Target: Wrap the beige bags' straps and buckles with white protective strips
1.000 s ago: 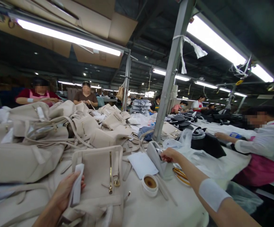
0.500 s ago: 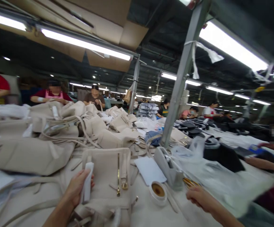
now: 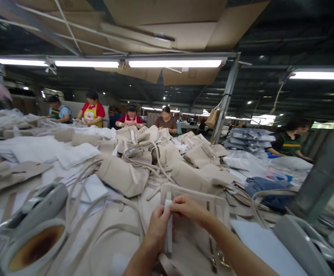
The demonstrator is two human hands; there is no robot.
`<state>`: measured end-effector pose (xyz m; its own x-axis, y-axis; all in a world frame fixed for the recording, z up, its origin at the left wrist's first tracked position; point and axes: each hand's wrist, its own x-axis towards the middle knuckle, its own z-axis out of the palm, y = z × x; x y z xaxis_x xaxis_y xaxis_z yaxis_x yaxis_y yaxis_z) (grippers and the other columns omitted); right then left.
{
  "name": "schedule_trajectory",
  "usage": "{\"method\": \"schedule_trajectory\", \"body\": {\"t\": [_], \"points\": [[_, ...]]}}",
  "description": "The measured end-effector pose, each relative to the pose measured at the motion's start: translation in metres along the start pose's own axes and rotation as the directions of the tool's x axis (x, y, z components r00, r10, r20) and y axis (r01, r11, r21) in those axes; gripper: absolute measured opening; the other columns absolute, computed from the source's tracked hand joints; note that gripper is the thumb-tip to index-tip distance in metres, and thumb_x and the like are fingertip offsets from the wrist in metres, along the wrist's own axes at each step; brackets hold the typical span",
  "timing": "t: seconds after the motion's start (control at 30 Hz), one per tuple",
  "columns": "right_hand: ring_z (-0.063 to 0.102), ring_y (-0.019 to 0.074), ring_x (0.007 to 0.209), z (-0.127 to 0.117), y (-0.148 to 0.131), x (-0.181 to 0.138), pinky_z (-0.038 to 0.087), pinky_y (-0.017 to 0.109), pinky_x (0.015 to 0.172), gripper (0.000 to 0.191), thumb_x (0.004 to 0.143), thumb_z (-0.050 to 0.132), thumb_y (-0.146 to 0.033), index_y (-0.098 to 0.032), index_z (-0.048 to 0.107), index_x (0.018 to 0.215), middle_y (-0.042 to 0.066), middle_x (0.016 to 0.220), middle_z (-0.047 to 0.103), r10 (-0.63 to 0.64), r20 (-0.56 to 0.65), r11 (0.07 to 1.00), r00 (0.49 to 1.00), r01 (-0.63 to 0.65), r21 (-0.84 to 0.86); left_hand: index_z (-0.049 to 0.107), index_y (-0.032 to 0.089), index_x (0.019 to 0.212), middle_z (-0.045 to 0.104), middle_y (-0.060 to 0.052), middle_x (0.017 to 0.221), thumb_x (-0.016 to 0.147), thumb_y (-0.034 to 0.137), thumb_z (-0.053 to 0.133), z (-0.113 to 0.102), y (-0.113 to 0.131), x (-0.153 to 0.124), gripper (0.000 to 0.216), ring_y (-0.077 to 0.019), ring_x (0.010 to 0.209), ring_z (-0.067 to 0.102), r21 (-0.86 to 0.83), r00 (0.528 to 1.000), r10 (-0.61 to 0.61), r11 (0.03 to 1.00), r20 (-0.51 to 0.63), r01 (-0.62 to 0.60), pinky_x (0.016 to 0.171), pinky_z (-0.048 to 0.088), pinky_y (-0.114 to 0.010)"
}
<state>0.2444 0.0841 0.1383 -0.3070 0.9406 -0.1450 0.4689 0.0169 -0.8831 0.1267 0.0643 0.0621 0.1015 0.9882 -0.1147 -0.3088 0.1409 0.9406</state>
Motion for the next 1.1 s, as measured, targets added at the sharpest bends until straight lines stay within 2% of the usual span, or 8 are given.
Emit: {"method": "schedule_trajectory", "body": {"t": [0.13,0.33,0.5,0.6,0.67,0.87,1.1], "points": [[0.034,0.0075,0.041,-0.002,0.012,0.011,0.021,0.024,0.045,0.017,0.063,0.056,-0.019,-0.018,0.054,0.047,-0.006,0.039,0.043,0.048,-0.031,0.998,0.998,-0.049,-0.032,0.052,0.020,0.075,0.049,0.006,0.053,0.065,0.060,0.066,0.002,-0.002,0.001,0.044,-0.0098,0.043,0.043,0.043,0.999,0.018,0.999,-0.030,-0.016,0.037,0.037,-0.022],[0.033,0.0061,0.038,-0.001,0.005,0.005,0.021,0.022,0.042,0.017,0.064,0.056,-0.019,-0.017,0.056,0.047,-0.006,0.039,0.045,0.101,-0.060,0.995,0.993,-0.102,-0.006,0.051,0.021,0.076,0.047,0.006,0.051,0.071,0.062,0.056,0.000,0.001,-0.001,0.042,-0.0113,0.043,0.043,0.078,0.998,0.044,0.996,-0.035,-0.041,0.037,0.037,-0.023],[0.038,0.0060,0.041,-0.014,0.003,-0.008,0.022,0.020,0.041,0.015,0.061,0.060,-0.029,-0.016,0.064,0.056,-0.004,0.048,0.054,0.147,0.061,0.988,0.987,-0.149,0.034,0.052,0.020,0.072,0.049,0.005,0.051,0.073,0.061,0.054,-0.003,0.004,-0.002,0.040,-0.0101,0.040,0.041,0.086,0.997,0.065,0.994,-0.037,-0.061,0.035,0.035,-0.022],[0.041,0.0072,0.042,-0.019,0.006,-0.013,0.023,0.020,0.042,0.010,0.056,0.062,-0.025,-0.015,0.064,0.055,-0.003,0.046,0.054,0.168,0.048,0.985,0.985,-0.169,0.022,0.051,0.021,0.071,0.050,0.005,0.051,0.073,0.058,0.056,-0.003,0.007,-0.005,0.038,-0.0094,0.039,0.040,0.060,0.998,0.055,0.997,-0.039,-0.053,0.035,0.034,-0.021],[0.042,0.0078,0.042,-0.017,0.011,-0.011,0.023,0.021,0.042,0.006,0.051,0.062,-0.018,-0.016,0.060,0.056,-0.005,0.043,0.053,0.151,-0.012,0.988,0.988,-0.151,0.019,0.052,0.020,0.073,0.051,0.005,0.051,0.072,0.058,0.058,-0.002,0.009,-0.006,0.038,-0.0091,0.039,0.040,0.026,0.999,0.029,0.999,-0.020,-0.029,0.036,0.035,-0.021],[0.045,0.0090,0.044,0.011,0.036,0.009,0.026,0.021,0.045,0.022,0.051,0.054,-0.013,-0.021,0.050,0.071,-0.010,0.045,0.053,0.016,-0.217,0.995,0.976,0.004,0.095,0.054,0.018,0.086,0.052,0.004,0.054,0.073,0.056,0.060,0.000,0.011,-0.006,0.041,-0.0078,0.040,0.041,-0.094,0.992,-0.111,0.989,0.054,0.115,0.040,0.036,-0.021],[0.049,0.0110,0.044,0.027,0.052,0.012,0.034,0.022,0.046,0.032,0.058,0.058,-0.027,-0.022,0.047,0.088,-0.009,0.053,0.057,-0.069,-0.248,0.962,0.966,0.130,0.239,0.059,0.015,0.106,0.054,0.003,0.051,0.074,0.061,0.061,0.000,0.007,-0.007,0.056,-0.0101,0.039,0.045,-0.065,0.995,-0.088,0.994,0.055,0.091,0.038,0.038,-0.021]]}}
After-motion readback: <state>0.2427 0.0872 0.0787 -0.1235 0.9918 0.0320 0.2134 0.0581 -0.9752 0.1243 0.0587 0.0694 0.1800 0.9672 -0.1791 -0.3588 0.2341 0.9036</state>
